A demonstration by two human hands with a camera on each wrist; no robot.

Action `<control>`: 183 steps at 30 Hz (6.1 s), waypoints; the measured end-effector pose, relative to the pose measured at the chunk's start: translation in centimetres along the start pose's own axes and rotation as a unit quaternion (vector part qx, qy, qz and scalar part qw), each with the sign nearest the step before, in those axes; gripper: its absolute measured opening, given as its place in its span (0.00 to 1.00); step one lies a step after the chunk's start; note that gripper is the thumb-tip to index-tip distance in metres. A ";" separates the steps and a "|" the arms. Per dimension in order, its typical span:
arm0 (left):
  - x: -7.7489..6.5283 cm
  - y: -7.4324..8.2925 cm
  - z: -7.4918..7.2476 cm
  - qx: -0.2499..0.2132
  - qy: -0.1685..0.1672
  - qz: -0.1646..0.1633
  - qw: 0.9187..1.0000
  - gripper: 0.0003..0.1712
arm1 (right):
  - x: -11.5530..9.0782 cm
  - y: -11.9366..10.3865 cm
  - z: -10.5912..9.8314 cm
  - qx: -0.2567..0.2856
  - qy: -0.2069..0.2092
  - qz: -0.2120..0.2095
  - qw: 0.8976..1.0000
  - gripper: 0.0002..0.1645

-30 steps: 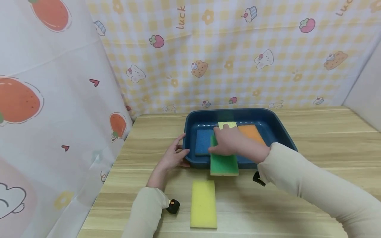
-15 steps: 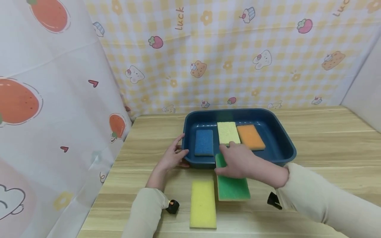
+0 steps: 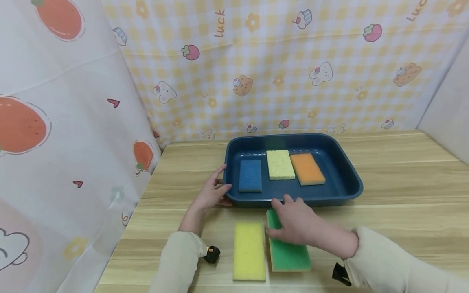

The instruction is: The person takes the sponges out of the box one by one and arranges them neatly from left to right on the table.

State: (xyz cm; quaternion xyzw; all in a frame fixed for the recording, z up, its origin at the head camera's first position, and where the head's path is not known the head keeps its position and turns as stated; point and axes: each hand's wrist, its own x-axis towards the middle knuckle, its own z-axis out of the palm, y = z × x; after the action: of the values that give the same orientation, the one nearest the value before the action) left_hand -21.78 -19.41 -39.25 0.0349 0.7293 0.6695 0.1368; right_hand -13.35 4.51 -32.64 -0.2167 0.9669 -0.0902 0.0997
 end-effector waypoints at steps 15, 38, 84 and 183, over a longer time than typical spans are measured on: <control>-0.3 0.4 0.0 0.002 -0.008 -0.002 1.000 0.38 | 0.4 0.3 3.1 0.024 -0.021 0.006 0.999 0.39; -0.6 1.0 0.2 -0.003 -0.014 0.000 1.000 0.38 | 0.4 1.0 4.5 0.011 0.002 -0.005 1.000 0.41; -0.3 0.0 0.1 -0.001 -0.006 0.007 1.000 0.38 | 9.7 8.4 -9.8 0.148 -0.032 0.074 0.986 0.20; -1.7 1.7 0.9 0.013 -0.016 0.016 1.000 0.38 | 7.4 9.6 -7.8 0.008 -0.004 0.090 0.996 0.26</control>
State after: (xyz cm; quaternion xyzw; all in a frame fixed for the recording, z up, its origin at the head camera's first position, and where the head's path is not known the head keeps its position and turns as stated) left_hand -20.11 -18.77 -37.37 0.0591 0.7347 0.6618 0.1370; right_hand -25.60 10.83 -28.30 -0.1282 0.9814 -0.0876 0.1128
